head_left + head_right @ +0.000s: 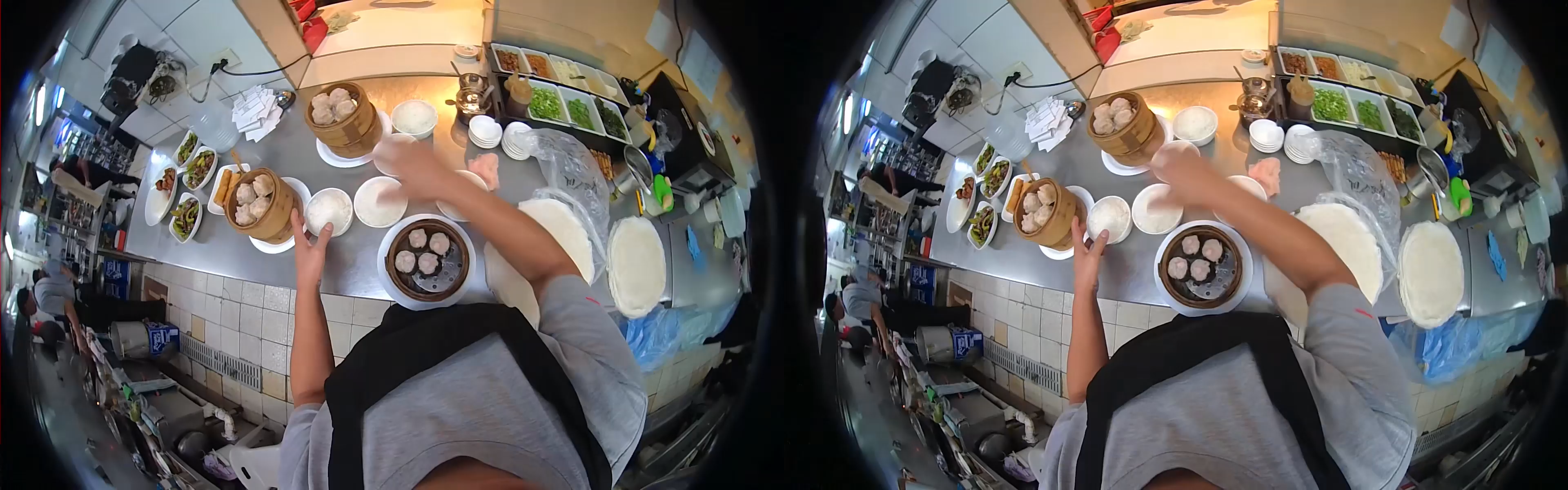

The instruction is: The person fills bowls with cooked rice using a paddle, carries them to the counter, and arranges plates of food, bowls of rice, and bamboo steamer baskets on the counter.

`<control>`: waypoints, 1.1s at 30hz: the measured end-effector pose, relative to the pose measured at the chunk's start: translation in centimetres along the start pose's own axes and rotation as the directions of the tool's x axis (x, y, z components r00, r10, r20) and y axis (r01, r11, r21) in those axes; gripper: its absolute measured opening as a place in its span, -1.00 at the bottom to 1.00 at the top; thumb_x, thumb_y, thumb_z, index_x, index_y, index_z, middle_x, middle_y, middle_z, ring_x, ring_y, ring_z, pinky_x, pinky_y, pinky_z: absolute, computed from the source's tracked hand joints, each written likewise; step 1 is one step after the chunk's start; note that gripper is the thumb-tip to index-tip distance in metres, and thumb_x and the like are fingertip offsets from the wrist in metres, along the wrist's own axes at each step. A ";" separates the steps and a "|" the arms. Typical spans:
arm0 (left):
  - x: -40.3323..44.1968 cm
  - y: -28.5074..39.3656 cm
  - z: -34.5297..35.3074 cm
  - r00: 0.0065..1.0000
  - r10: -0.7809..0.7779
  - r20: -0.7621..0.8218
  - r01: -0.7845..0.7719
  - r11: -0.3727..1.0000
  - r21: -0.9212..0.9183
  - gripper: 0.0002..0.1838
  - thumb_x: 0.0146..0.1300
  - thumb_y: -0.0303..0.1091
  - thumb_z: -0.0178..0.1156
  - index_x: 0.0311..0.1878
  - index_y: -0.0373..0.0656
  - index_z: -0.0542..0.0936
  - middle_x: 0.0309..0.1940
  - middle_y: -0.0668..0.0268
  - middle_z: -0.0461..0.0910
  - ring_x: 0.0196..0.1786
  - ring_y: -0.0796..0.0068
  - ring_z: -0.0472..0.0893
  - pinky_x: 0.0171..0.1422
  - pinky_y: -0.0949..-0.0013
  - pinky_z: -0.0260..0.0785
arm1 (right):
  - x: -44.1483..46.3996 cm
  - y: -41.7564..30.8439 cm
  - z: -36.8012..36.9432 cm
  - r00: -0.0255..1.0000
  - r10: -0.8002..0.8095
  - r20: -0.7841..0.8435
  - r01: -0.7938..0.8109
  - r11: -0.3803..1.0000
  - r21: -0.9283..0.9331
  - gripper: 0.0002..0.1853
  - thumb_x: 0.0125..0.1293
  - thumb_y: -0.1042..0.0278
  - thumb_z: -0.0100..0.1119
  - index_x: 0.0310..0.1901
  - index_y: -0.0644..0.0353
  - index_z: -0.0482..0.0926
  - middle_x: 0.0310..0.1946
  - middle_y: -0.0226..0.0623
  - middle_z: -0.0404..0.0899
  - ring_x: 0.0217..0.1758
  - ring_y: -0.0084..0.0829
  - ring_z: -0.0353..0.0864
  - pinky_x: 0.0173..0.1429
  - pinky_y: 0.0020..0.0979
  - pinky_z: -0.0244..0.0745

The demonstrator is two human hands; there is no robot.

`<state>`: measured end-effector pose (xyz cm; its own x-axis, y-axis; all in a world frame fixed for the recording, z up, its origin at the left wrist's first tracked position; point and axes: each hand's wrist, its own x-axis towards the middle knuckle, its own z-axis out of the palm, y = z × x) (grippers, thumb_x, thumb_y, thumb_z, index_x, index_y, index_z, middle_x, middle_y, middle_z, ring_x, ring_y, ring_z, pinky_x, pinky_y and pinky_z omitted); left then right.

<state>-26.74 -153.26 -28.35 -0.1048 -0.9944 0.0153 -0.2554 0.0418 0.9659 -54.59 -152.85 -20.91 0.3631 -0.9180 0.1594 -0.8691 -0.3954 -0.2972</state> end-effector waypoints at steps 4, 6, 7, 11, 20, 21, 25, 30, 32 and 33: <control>0.1 0.2 -0.8 0.997 -0.072 0.031 0.071 0.996 0.051 -0.08 0.12 -0.14 0.27 0.42 -0.14 -0.05 0.25 -0.01 0.20 0.22 0.12 0.33 0.24 0.22 0.23 | -4.6 12.3 -5.8 0.439 0.557 -0.705 -0.545 0.789 0.284 -0.43 -0.02 0.33 0.30 0.07 0.29 0.38 -0.03 0.08 0.45 -0.02 -0.06 0.46 0.06 -0.22 0.37; 0.2 0.4 -0.9 0.997 0.075 -0.004 -0.073 0.983 0.169 -0.16 0.11 -0.14 0.28 0.38 -0.17 0.08 0.19 -0.01 0.29 0.20 0.14 0.36 0.24 0.20 0.23 | -6.6 16.3 -6.3 0.257 0.346 -0.902 -0.554 0.818 0.155 -0.32 0.03 0.00 0.30 0.08 0.35 0.39 -0.03 0.16 0.46 0.06 0.04 0.44 0.12 -0.18 0.34; 0.2 1.1 -1.0 0.986 0.164 -0.010 -0.156 0.952 0.263 -0.22 0.11 -0.14 0.27 0.34 -0.17 0.16 0.18 0.01 0.31 0.18 0.17 0.38 0.22 0.22 0.26 | -7.3 21.5 -4.2 0.255 0.468 -0.846 -0.742 0.655 0.139 -0.21 -0.05 -0.10 0.33 0.09 0.39 0.39 0.02 0.17 0.45 0.10 0.06 0.43 0.14 -0.17 0.34; 0.5 7.7 -2.1 0.953 0.299 0.052 -0.303 0.923 0.238 -0.46 0.14 -0.17 0.24 0.17 -0.16 0.39 0.06 0.22 0.42 0.00 0.37 0.47 -0.05 0.37 0.39 | -7.0 22.0 -3.4 0.298 0.787 -0.540 -0.825 0.496 0.269 -0.37 -0.07 -0.13 0.33 -0.08 0.22 0.53 -0.14 0.02 0.57 -0.07 0.00 0.55 -0.03 -0.07 0.42; 13.3 10.9 -8.4 0.904 0.343 0.254 -0.410 0.862 0.298 -0.58 0.23 -0.18 0.13 0.08 -0.22 0.48 -0.13 0.14 0.53 -0.16 0.35 0.53 -0.02 0.38 0.37 | -2.6 17.3 -7.3 0.382 0.497 -0.779 -0.534 0.807 0.253 -0.44 0.03 -0.02 0.25 -0.01 0.18 0.42 -0.18 0.01 0.58 -0.15 0.00 0.58 -0.08 -0.15 0.43; 15.3 11.2 -8.7 0.912 0.248 0.326 -0.359 0.867 0.346 -0.58 0.25 -0.16 0.09 0.08 -0.22 0.49 -0.08 0.10 0.54 -0.08 0.30 0.55 0.05 0.35 0.36 | -1.4 15.0 -8.3 0.469 0.485 -0.738 -0.480 0.842 0.248 -0.44 0.02 0.03 0.24 0.02 0.17 0.41 -0.18 0.01 0.58 -0.14 -0.01 0.58 -0.08 -0.16 0.44; 23.1 9.2 -7.0 0.878 0.223 0.424 -0.395 0.837 0.377 -0.57 0.25 -0.14 0.02 0.07 -0.22 0.51 -0.12 0.09 0.57 -0.06 0.30 0.57 0.00 0.33 0.41 | 4.6 6.2 -10.1 0.771 0.481 -0.418 -0.567 0.816 -0.107 -0.50 -0.01 0.21 0.25 0.00 0.18 0.42 -0.15 0.03 0.55 -0.10 -0.02 0.55 -0.04 -0.18 0.45; 29.9 7.8 -2.9 0.810 -0.086 0.580 -0.225 0.868 0.442 -0.57 0.26 -0.20 0.01 0.14 -0.22 0.46 -0.14 0.24 0.54 -0.28 0.45 0.59 -0.34 0.43 0.48 | 12.3 0.4 -7.6 0.857 0.503 -0.110 -0.487 0.723 -0.490 -0.62 -0.01 0.24 0.23 -0.10 0.05 0.47 -0.30 -0.21 0.63 -0.18 -0.18 0.62 -0.19 -0.19 0.53; 31.6 6.9 -1.2 0.791 -0.135 0.597 -0.155 0.899 0.409 -0.59 0.26 -0.21 0.02 0.10 -0.24 0.47 -0.18 0.23 0.54 -0.35 0.43 0.59 -0.40 0.41 0.48 | 15.1 -1.9 -6.5 0.838 0.546 -0.018 -0.480 0.721 -0.500 -0.69 0.01 0.24 0.24 -0.16 0.07 0.54 -0.31 -0.21 0.64 -0.17 -0.22 0.63 -0.17 -0.22 0.53; 32.2 6.7 -0.5 0.782 -0.186 0.595 -0.072 0.922 0.381 -0.61 0.25 -0.23 0.02 0.06 -0.26 0.48 -0.22 0.22 0.54 -0.41 0.40 0.60 -0.46 0.40 0.47 | 16.3 -2.6 -5.7 0.843 0.538 -0.028 -0.469 0.707 -0.530 -0.72 0.02 0.25 0.23 -0.19 0.07 0.57 -0.30 -0.21 0.64 -0.17 -0.24 0.64 -0.17 -0.24 0.54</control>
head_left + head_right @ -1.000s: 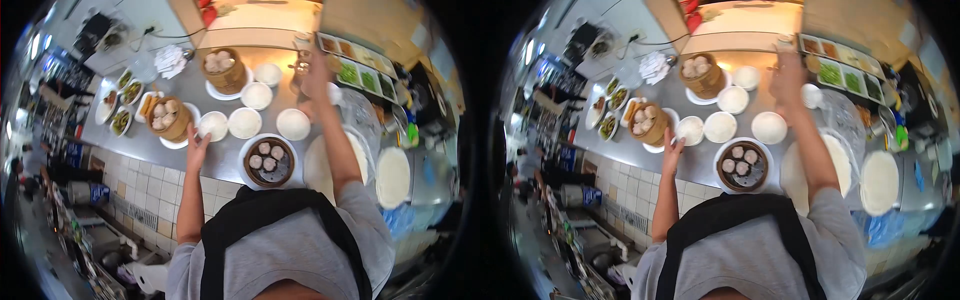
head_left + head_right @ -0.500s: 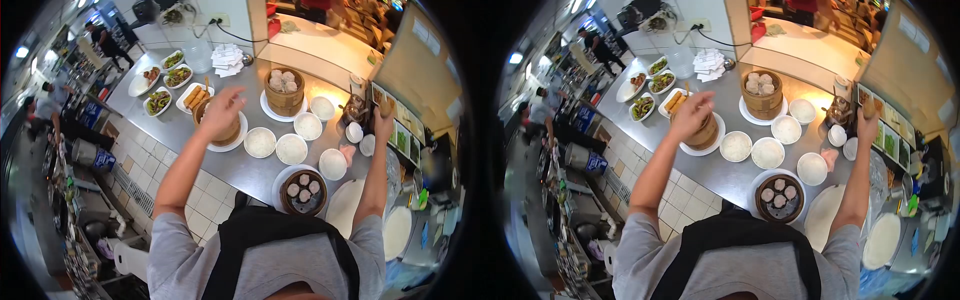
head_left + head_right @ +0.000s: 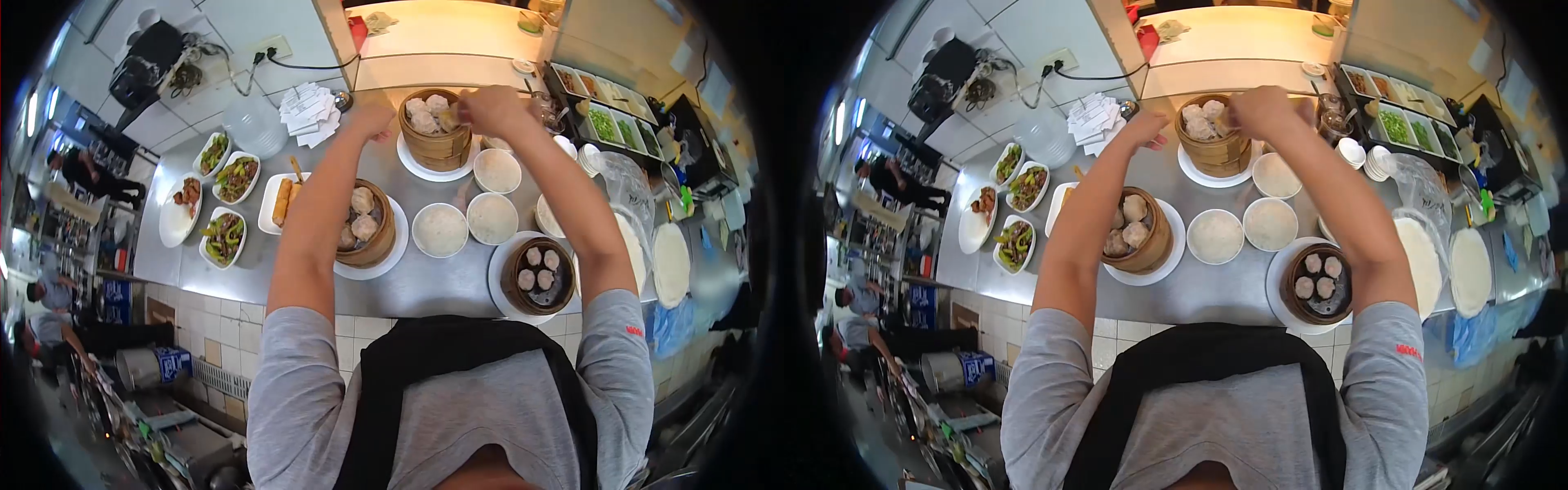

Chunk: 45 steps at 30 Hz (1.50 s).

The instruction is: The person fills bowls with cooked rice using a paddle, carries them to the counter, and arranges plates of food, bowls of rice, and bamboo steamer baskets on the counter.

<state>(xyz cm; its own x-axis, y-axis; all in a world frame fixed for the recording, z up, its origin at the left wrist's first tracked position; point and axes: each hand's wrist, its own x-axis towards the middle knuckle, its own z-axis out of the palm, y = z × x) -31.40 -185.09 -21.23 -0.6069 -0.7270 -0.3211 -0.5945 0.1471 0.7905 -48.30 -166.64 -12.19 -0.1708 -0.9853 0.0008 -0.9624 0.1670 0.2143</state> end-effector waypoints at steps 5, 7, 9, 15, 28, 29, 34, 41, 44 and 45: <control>2.1 1.1 1.9 0.996 -0.068 0.051 0.073 0.993 -0.096 -0.65 0.18 -0.29 0.03 -0.09 -0.40 0.45 -0.50 -0.04 0.57 -0.56 0.22 0.62 -0.57 0.29 0.52 | 2.7 -1.8 1.9 0.979 0.118 -0.164 -0.118 0.993 0.011 -0.83 0.10 0.24 0.16 -0.27 0.01 0.63 -0.31 -0.29 0.66 -0.18 -0.30 0.65 -0.16 -0.30 0.54; 2.1 1.5 2.0 0.994 -0.079 0.076 0.086 0.992 -0.093 -0.66 0.16 -0.33 0.05 -0.11 -0.45 0.45 -0.51 -0.08 0.57 -0.56 0.19 0.63 -0.58 0.28 0.53 | 1.7 -1.2 0.9 0.988 0.125 -0.096 -0.124 0.992 0.012 -0.84 0.11 0.24 0.14 -0.28 0.01 0.64 -0.32 -0.28 0.66 -0.18 -0.30 0.65 -0.16 -0.31 0.54; 2.3 2.1 2.1 0.993 -0.098 0.072 0.100 0.995 -0.026 -0.65 0.12 -0.40 0.05 -0.15 -0.56 0.42 -0.52 -0.13 0.56 -0.54 0.15 0.65 -0.58 0.25 0.55 | 0.6 -0.6 0.4 0.988 0.146 0.044 -0.144 0.988 -0.053 -0.75 0.08 0.16 0.18 -0.20 0.02 0.63 -0.31 -0.26 0.65 -0.18 -0.28 0.65 -0.15 -0.29 0.54; 4.8 0.4 1.0 0.998 0.062 -0.019 -0.063 0.998 -0.015 -0.73 0.04 -0.48 0.00 -0.32 -0.60 0.46 -0.52 -0.15 0.57 -0.58 0.14 0.64 -0.58 0.26 0.55 | -1.4 2.2 1.0 0.994 0.095 0.059 -0.110 0.913 0.394 -0.42 -0.04 -0.02 0.27 -0.02 0.16 0.47 -0.16 -0.10 0.59 -0.06 -0.15 0.57 -0.01 -0.20 0.46; -0.6 -0.8 -8.3 0.973 -0.107 -0.205 0.096 0.993 -0.062 -0.75 0.05 -0.45 0.02 -0.42 -0.55 0.49 -0.57 -0.05 0.55 -0.64 0.17 0.61 -0.62 0.31 0.54 | 1.3 -1.3 5.6 0.990 0.049 0.132 -0.073 0.981 0.181 -0.61 -0.09 0.18 0.31 -0.16 0.05 0.59 -0.27 -0.25 0.64 -0.15 -0.28 0.63 -0.10 -0.28 0.53; -0.6 -0.9 -8.1 0.977 -0.100 -0.188 0.091 0.994 -0.058 -0.75 0.05 -0.44 0.02 -0.42 -0.54 0.48 -0.57 -0.04 0.55 -0.64 0.18 0.61 -0.62 0.32 0.53 | 1.6 -1.0 6.1 0.990 0.046 0.131 -0.069 0.981 0.182 -0.61 -0.09 0.18 0.31 -0.16 0.05 0.59 -0.27 -0.25 0.64 -0.15 -0.28 0.63 -0.10 -0.28 0.53; -1.6 0.5 -5.8 0.993 -0.061 -0.099 0.054 0.996 -0.069 -0.77 0.06 -0.42 0.02 -0.39 -0.49 0.48 -0.54 0.03 0.55 -0.61 0.22 0.62 -0.62 0.39 0.52 | 0.6 0.8 5.5 0.987 0.073 0.145 -0.096 0.983 0.159 -0.72 -0.06 0.17 0.26 -0.32 0.13 0.65 -0.32 -0.19 0.64 -0.20 -0.23 0.64 -0.11 -0.28 0.53; 1.6 2.5 -0.5 0.999 -0.008 0.048 0.012 0.996 -0.087 -0.72 0.08 -0.46 0.03 -0.20 -0.52 0.44 -0.49 -0.04 0.57 -0.61 0.20 0.62 -0.57 0.31 0.57 | -3.2 5.8 7.2 0.979 0.015 0.204 -0.147 0.747 0.649 -0.43 -0.04 -0.03 0.27 -0.02 0.14 0.49 -0.13 -0.06 0.57 -0.04 -0.13 0.55 0.04 -0.27 0.40; 3.0 2.5 1.1 0.996 -0.062 0.059 0.064 0.997 -0.036 -0.70 0.09 -0.45 0.04 -0.15 -0.49 0.43 -0.47 -0.04 0.58 -0.60 0.21 0.63 -0.57 0.33 0.57 | -7.6 7.8 6.0 0.986 0.114 0.124 -0.168 0.685 0.709 -0.44 -0.03 0.03 0.29 -0.02 0.17 0.46 -0.18 -0.06 0.58 -0.11 -0.17 0.58 -0.01 -0.29 0.42; 3.3 2.2 1.5 0.997 -0.049 0.061 0.050 0.998 -0.024 -0.68 0.09 -0.43 0.05 -0.13 -0.47 0.43 -0.45 -0.04 0.58 -0.60 0.21 0.63 -0.58 0.34 0.57 | -8.9 8.9 6.0 0.989 0.099 0.106 -0.144 0.751 0.645 -0.41 -0.04 0.09 0.32 0.03 0.16 0.43 -0.20 -0.06 0.58 -0.14 -0.16 0.58 -0.03 -0.29 0.42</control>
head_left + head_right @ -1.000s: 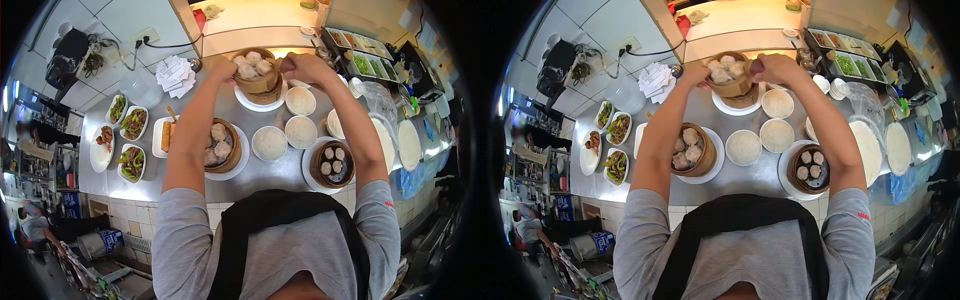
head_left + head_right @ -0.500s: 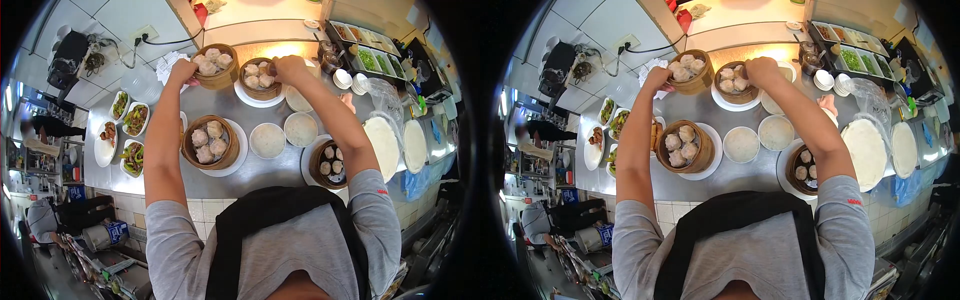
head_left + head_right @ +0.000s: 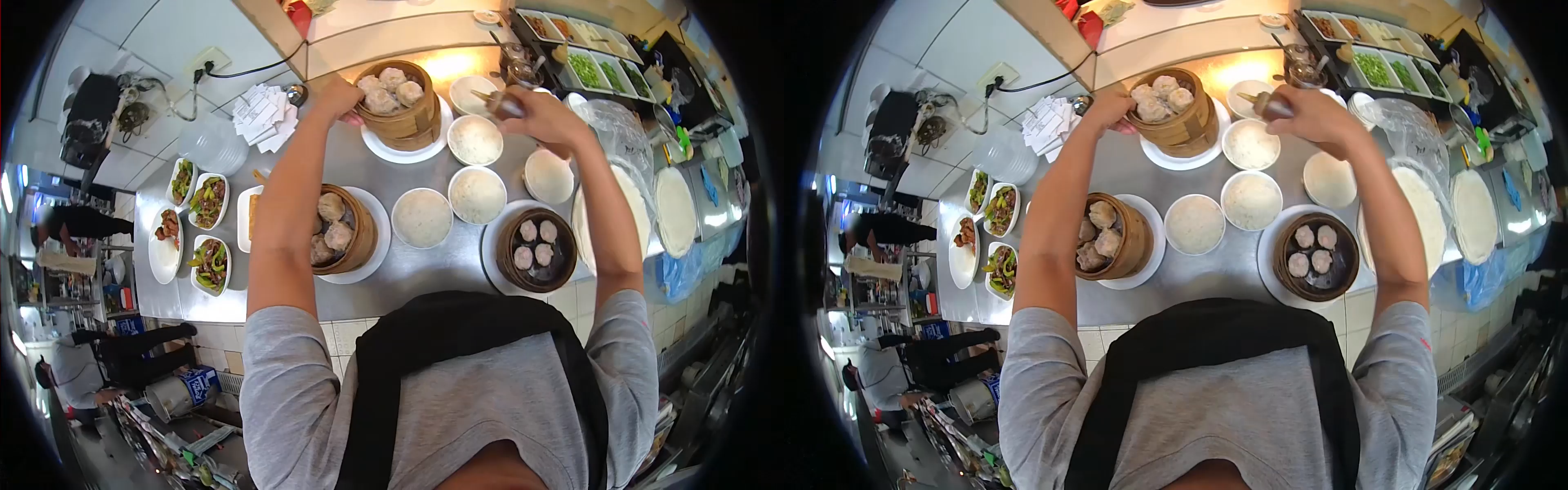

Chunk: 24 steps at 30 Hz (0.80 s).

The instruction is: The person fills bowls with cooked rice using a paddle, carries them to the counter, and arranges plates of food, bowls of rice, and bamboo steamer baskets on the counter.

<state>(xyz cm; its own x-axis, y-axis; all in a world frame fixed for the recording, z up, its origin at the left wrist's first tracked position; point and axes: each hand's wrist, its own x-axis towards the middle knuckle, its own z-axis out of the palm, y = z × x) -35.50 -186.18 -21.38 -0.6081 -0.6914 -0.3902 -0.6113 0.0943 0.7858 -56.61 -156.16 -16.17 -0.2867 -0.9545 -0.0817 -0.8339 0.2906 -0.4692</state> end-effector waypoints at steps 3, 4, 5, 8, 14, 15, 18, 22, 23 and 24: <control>0.0 -0.3 -0.1 0.994 0.082 0.066 -0.086 0.995 0.059 -0.68 0.13 -0.36 0.03 -0.14 -0.44 0.48 -0.41 0.01 0.60 -0.58 0.27 0.63 -0.56 0.36 0.57 | -6.5 1.0 -1.9 0.999 -0.019 -0.031 0.022 0.997 0.080 -0.36 -0.08 0.26 0.36 0.11 0.12 0.39 -0.23 -0.09 0.58 -0.19 -0.12 0.56 -0.05 -0.29 0.42; 0.4 -0.7 -0.4 0.992 0.092 0.081 -0.098 0.993 0.063 -0.69 0.14 -0.35 0.02 -0.15 -0.42 0.49 -0.42 0.04 0.60 -0.58 0.29 0.63 -0.56 0.37 0.56 | -8.6 1.0 -2.5 1.000 0.023 0.008 -0.024 0.998 0.062 -0.37 -0.08 0.24 0.36 0.10 0.11 0.40 -0.24 -0.09 0.59 -0.18 -0.13 0.57 -0.04 -0.30 0.42; 1.1 -1.1 -0.6 0.989 0.107 0.105 -0.114 0.991 0.064 -0.69 0.15 -0.33 0.01 -0.16 -0.40 0.50 -0.43 0.06 0.60 -0.57 0.30 0.63 -0.56 0.39 0.56 | -10.7 0.9 -3.1 0.996 0.074 0.046 -0.076 0.996 0.042 -0.38 -0.09 0.22 0.37 0.09 0.10 0.42 -0.25 -0.10 0.60 -0.17 -0.14 0.58 -0.04 -0.30 0.43; 1.5 -1.2 -0.4 0.985 0.094 0.143 -0.100 0.994 0.034 -0.69 0.16 -0.31 0.00 -0.12 -0.34 0.49 -0.42 0.13 0.57 -0.55 0.33 0.62 -0.49 0.40 0.55 | -16.6 1.1 -3.1 0.987 0.128 0.094 -0.129 0.992 0.006 -0.40 -0.13 0.28 0.39 0.04 0.10 0.42 -0.27 -0.10 0.59 -0.16 -0.08 0.56 -0.06 -0.26 0.42; 0.2 -0.9 -0.3 0.991 0.062 0.118 -0.066 0.997 0.037 -0.68 0.19 -0.31 0.00 -0.06 -0.30 0.48 -0.38 0.16 0.56 -0.52 0.37 0.62 -0.45 0.43 0.54 | -23.2 0.4 -0.2 0.954 0.271 0.127 -0.234 0.940 -0.246 -0.47 -0.14 0.26 0.39 -0.06 0.09 0.44 -0.42 -0.08 0.56 -0.24 -0.04 0.56 -0.14 -0.14 0.40; 0.0 -0.9 -0.4 0.994 0.041 0.101 -0.044 0.998 0.033 -0.68 0.19 -0.31 0.00 -0.04 -0.29 0.47 -0.38 0.17 0.57 -0.52 0.38 0.62 -0.45 0.43 0.54 | -23.4 -0.1 0.4 0.945 0.287 0.159 -0.242 0.937 -0.254 -0.47 -0.14 0.26 0.38 -0.06 0.10 0.44 -0.43 -0.08 0.56 -0.24 -0.05 0.56 -0.15 -0.14 0.40; 0.0 -0.9 -0.2 0.993 0.048 0.106 -0.053 0.998 0.045 -0.70 0.22 -0.29 0.01 -0.06 -0.27 0.48 -0.37 0.21 0.57 -0.50 0.40 0.62 -0.43 0.44 0.53 | -22.9 -0.8 3.1 0.971 0.223 0.083 -0.195 0.946 -0.257 -0.52 -0.10 0.24 0.37 -0.09 0.11 0.45 -0.45 -0.16 0.56 -0.25 -0.09 0.57 -0.15 -0.18 0.44; -1.7 -0.6 -0.4 0.992 0.080 0.100 -0.079 0.997 -0.019 -0.69 0.27 -0.19 0.04 -0.07 -0.24 0.49 -0.35 0.25 0.58 -0.47 0.41 0.62 -0.39 0.45 0.52 | -21.5 -0.8 4.4 0.957 0.290 0.033 -0.256 0.889 -0.379 -0.46 -0.09 0.20 0.37 -0.03 0.08 0.43 -0.35 -0.17 0.58 -0.26 -0.08 0.58 -0.20 -0.17 0.45; -0.9 -1.3 -1.1 0.994 0.037 0.101 -0.035 0.999 -0.020 -0.63 0.27 -0.13 0.06 -0.01 -0.22 0.48 -0.31 0.24 0.58 -0.44 0.43 0.63 -0.37 0.47 0.51 | -21.5 -0.9 4.2 0.938 0.346 0.026 -0.300 0.847 -0.438 -0.49 -0.09 0.18 0.36 -0.07 0.08 0.43 -0.37 -0.18 0.57 -0.28 -0.10 0.58 -0.24 -0.16 0.44; -1.6 -1.4 -1.6 0.993 0.094 0.073 -0.093 0.996 -0.017 -0.61 0.27 -0.12 0.06 0.03 -0.21 0.48 -0.30 0.24 0.58 -0.43 0.43 0.63 -0.36 0.47 0.50 | -21.9 -1.0 3.9 0.934 0.356 0.031 -0.299 0.827 -0.476 -0.50 -0.09 0.18 0.36 -0.08 0.08 0.43 -0.38 -0.19 0.57 -0.29 -0.11 0.58 -0.26 -0.16 0.44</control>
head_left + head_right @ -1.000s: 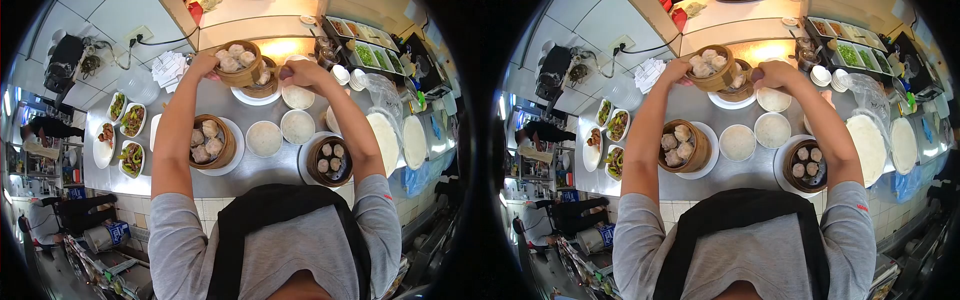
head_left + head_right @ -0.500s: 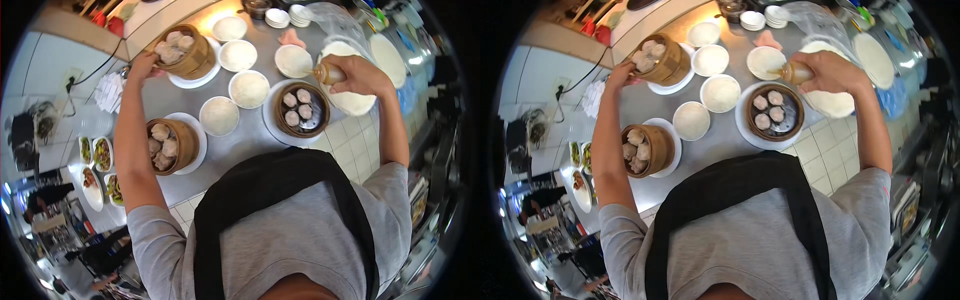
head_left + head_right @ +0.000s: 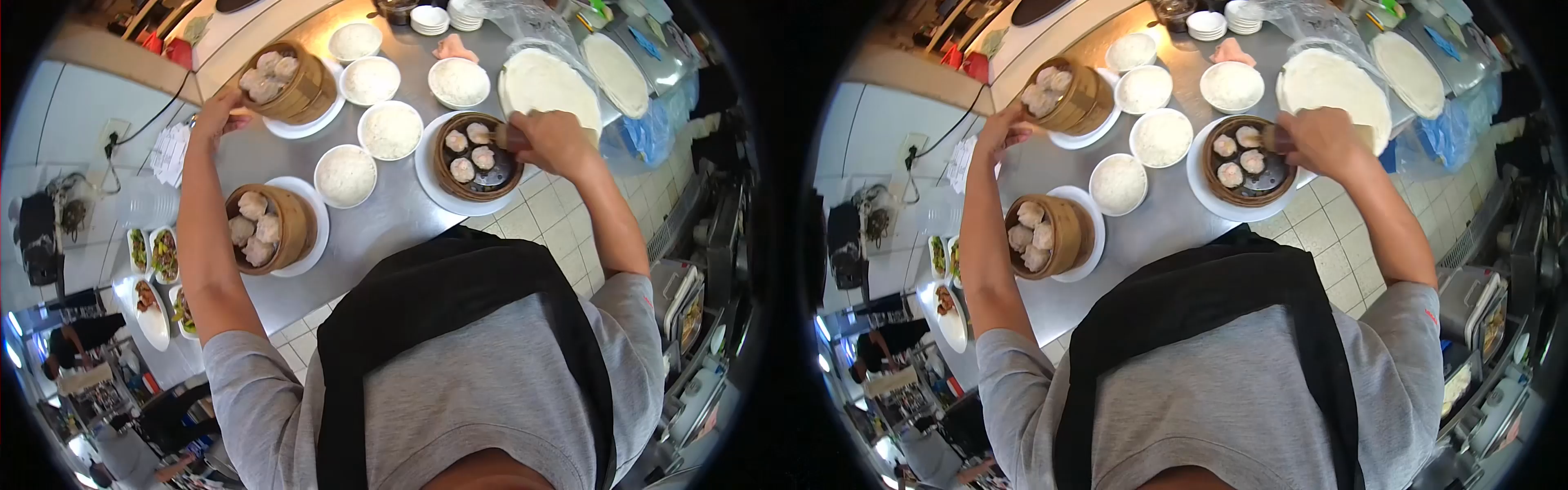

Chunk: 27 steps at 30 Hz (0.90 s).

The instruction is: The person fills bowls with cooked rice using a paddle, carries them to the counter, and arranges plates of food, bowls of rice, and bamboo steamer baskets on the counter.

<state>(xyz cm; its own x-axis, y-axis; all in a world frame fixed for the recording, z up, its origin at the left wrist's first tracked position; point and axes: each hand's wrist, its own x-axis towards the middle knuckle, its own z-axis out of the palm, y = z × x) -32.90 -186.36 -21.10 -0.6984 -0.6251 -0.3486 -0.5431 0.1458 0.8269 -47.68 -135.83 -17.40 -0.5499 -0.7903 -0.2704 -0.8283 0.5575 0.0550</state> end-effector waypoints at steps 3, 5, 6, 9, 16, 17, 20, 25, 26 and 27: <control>-3.4 0.7 -1.8 0.989 0.145 -0.025 -0.143 0.987 0.072 -0.53 0.26 -0.12 0.08 0.16 -0.17 0.44 -0.31 0.29 0.57 -0.41 0.53 0.60 -0.34 0.51 0.47 | -1.8 0.2 0.3 0.998 -0.054 -0.029 0.052 0.997 -0.054 -0.57 -0.09 0.17 0.34 -0.15 0.07 0.45 -0.44 -0.20 0.56 -0.32 -0.12 0.58 -0.28 -0.17 0.44; -7.4 0.9 -3.0 0.968 0.244 -0.066 -0.233 0.962 0.143 -0.54 0.26 -0.12 0.07 0.15 -0.18 0.45 -0.31 0.31 0.58 -0.43 0.57 0.56 -0.33 0.51 0.43 | -2.3 -1.1 -0.8 0.989 -0.141 -0.052 0.142 0.990 0.016 -0.59 -0.11 0.19 0.35 -0.19 0.06 0.47 -0.44 -0.20 0.57 -0.31 -0.13 0.59 -0.26 -0.18 0.45; -9.6 0.7 -3.4 0.947 0.308 -0.094 -0.285 0.938 0.199 -0.54 0.26 -0.13 0.07 0.14 -0.19 0.46 -0.32 0.32 0.59 -0.44 0.58 0.55 -0.32 0.50 0.42 | -2.1 -1.6 -1.3 0.984 -0.175 -0.026 0.176 0.982 0.067 -0.56 -0.13 0.22 0.36 -0.16 0.07 0.48 -0.43 -0.18 0.58 -0.30 -0.12 0.59 -0.23 -0.18 0.45; -16.8 -0.9 -4.8 0.911 0.334 -0.242 -0.214 0.885 0.414 -0.59 0.24 -0.16 0.07 0.09 -0.17 0.50 -0.45 0.27 0.60 -0.43 0.52 0.57 -0.23 0.41 0.41 | -0.9 -2.3 -2.0 0.981 -0.196 0.005 0.186 0.940 0.285 -0.43 -0.17 0.30 0.39 -0.02 0.11 0.45 -0.30 -0.06 0.59 -0.22 -0.06 0.58 -0.14 -0.19 0.45; -26.8 -7.6 -3.8 0.908 0.102 -0.406 0.062 0.927 0.371 -0.62 0.24 -0.16 0.06 0.02 -0.19 0.54 -0.29 0.07 0.63 -0.22 0.29 0.62 -0.07 0.33 0.40 | 4.5 -9.7 -6.1 0.849 -0.470 -0.240 0.528 0.752 0.396 -0.45 -0.03 0.21 0.33 0.03 0.14 0.41 -0.22 -0.03 0.56 -0.14 -0.03 0.56 -0.06 -0.21 0.43; -27.1 -8.6 -3.2 0.905 0.105 -0.412 0.059 0.929 0.364 -0.61 0.23 -0.17 0.07 0.04 -0.19 0.53 -0.30 0.06 0.63 -0.26 0.30 0.63 -0.10 0.32 0.41 | 5.1 -11.9 -6.8 0.820 -0.515 -0.251 0.573 0.745 0.343 -0.45 -0.02 0.21 0.32 0.04 0.13 0.40 -0.18 -0.04 0.55 -0.12 -0.05 0.55 -0.06 -0.20 0.43; -27.5 -9.8 -0.9 0.913 -0.029 -0.408 0.100 0.983 0.153 -0.55 0.22 -0.22 0.07 0.14 -0.24 0.44 -0.37 0.12 0.62 -0.48 0.43 0.62 -0.30 0.38 0.46 | 7.3 -18.1 -6.8 0.663 -0.652 -0.367 0.736 0.658 0.159 -0.51 0.01 0.21 0.30 -0.01 0.11 0.40 -0.19 -0.12 0.55 -0.15 -0.07 0.55 -0.08 -0.17 0.45; -26.8 -10.3 0.7 0.897 -0.126 -0.423 0.092 0.991 -0.099 -0.60 0.19 -0.29 0.03 0.06 -0.30 0.48 -0.46 0.22 0.59 -0.58 0.49 0.60 -0.49 0.49 0.47 | 9.9 -25.7 -6.9 0.530 -0.777 -0.339 0.788 0.599 -0.143 -0.70 0.06 0.26 0.22 -0.16 0.07 0.42 -0.31 -0.24 0.55 -0.23 -0.20 0.58 -0.24 -0.22 0.46; -26.8 -10.0 0.8 0.899 -0.132 -0.417 0.098 0.990 -0.101 -0.61 0.18 -0.30 0.03 0.04 -0.30 0.49 -0.48 0.23 0.59 -0.60 0.50 0.60 -0.51 0.50 0.46 | 10.7 -26.6 -6.8 0.527 -0.771 -0.358 0.770 0.611 -0.183 -0.75 0.09 0.28 0.17 -0.18 0.07 0.44 -0.35 -0.25 0.56 -0.26 -0.21 0.59 -0.28 -0.23 0.45; -26.9 -9.8 1.0 0.901 -0.138 -0.411 0.104 0.989 -0.104 -0.61 0.17 -0.31 0.02 0.03 -0.31 0.50 -0.50 0.24 0.59 -0.62 0.51 0.60 -0.53 0.51 0.46 | 11.3 -27.1 -6.9 0.522 -0.766 -0.376 0.751 0.622 -0.223 -0.79 0.12 0.30 0.12 -0.19 0.07 0.46 -0.39 -0.26 0.58 -0.29 -0.21 0.60 -0.31 -0.25 0.45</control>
<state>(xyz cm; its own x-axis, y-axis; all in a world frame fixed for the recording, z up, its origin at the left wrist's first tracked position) -9.31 -170.22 -20.26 -0.3629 -0.8986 -0.2468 -0.5618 -0.0003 0.8273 -32.18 -161.63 -15.30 0.3066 -0.9351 0.1777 -0.9518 -0.3033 0.0460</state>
